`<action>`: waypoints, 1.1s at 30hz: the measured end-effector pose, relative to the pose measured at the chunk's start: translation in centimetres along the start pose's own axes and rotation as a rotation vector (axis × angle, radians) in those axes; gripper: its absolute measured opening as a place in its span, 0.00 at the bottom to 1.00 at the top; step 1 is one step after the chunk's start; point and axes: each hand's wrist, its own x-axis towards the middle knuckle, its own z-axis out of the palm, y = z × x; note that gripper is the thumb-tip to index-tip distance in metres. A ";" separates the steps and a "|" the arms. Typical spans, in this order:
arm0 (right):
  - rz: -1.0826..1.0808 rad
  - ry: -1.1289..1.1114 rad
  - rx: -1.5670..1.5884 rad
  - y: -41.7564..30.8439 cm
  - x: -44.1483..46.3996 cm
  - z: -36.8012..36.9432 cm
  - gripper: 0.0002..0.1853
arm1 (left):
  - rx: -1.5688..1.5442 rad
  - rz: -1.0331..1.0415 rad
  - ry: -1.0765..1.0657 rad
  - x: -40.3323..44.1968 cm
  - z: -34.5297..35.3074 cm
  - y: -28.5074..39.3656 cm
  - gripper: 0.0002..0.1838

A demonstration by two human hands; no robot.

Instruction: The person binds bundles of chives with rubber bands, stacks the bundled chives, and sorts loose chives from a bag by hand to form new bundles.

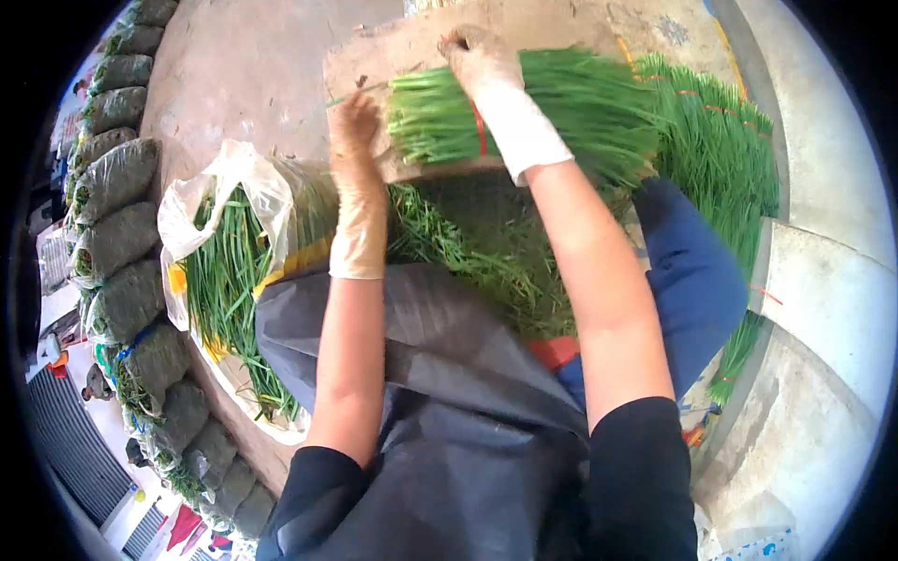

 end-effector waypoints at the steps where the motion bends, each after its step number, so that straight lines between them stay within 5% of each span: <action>1: -0.058 0.069 0.027 1.1 0.4 0.8 0.18 | 0.167 0.071 0.070 -0.5 -0.5 1.3 0.21; 3: -0.084 0.078 -0.022 1.4 1.0 1.0 0.17 | 0.563 0.337 0.178 -1.9 -0.7 2.6 0.09; 7: -0.150 0.134 -0.057 1.2 1.1 1.0 0.14 | 1.115 0.559 0.030 -6.1 2.6 2.6 0.20; 11: -0.255 0.180 -0.211 1.9 1.4 2.0 0.14 | 1.166 0.441 0.151 -6.1 3.9 1.6 0.18; 16: -0.193 0.118 -0.148 1.7 1.4 1.9 0.15 | 0.966 0.305 -0.036 -3.8 2.0 1.9 0.08; 22: -0.176 0.085 -0.085 2.0 1.2 1.2 0.15 | 0.977 0.174 0.367 0.5 -4.8 5.2 0.09; 24: -0.190 0.081 -0.091 1.8 1.5 1.4 0.13 | 1.434 0.516 0.312 0.7 -6.7 5.0 0.07; 26: -0.096 0.081 -0.079 2.2 2.0 2.0 0.19 | 0.940 0.348 0.056 -0.3 -4.8 5.0 0.09; 28: -0.088 0.074 -0.056 2.4 2.2 2.2 0.19 | 0.967 0.453 -0.125 -2.8 -1.0 4.6 0.12; 33: -0.051 0.088 -0.064 1.8 1.6 2.0 0.18 | 1.133 0.409 0.009 -3.7 3.2 2.8 0.10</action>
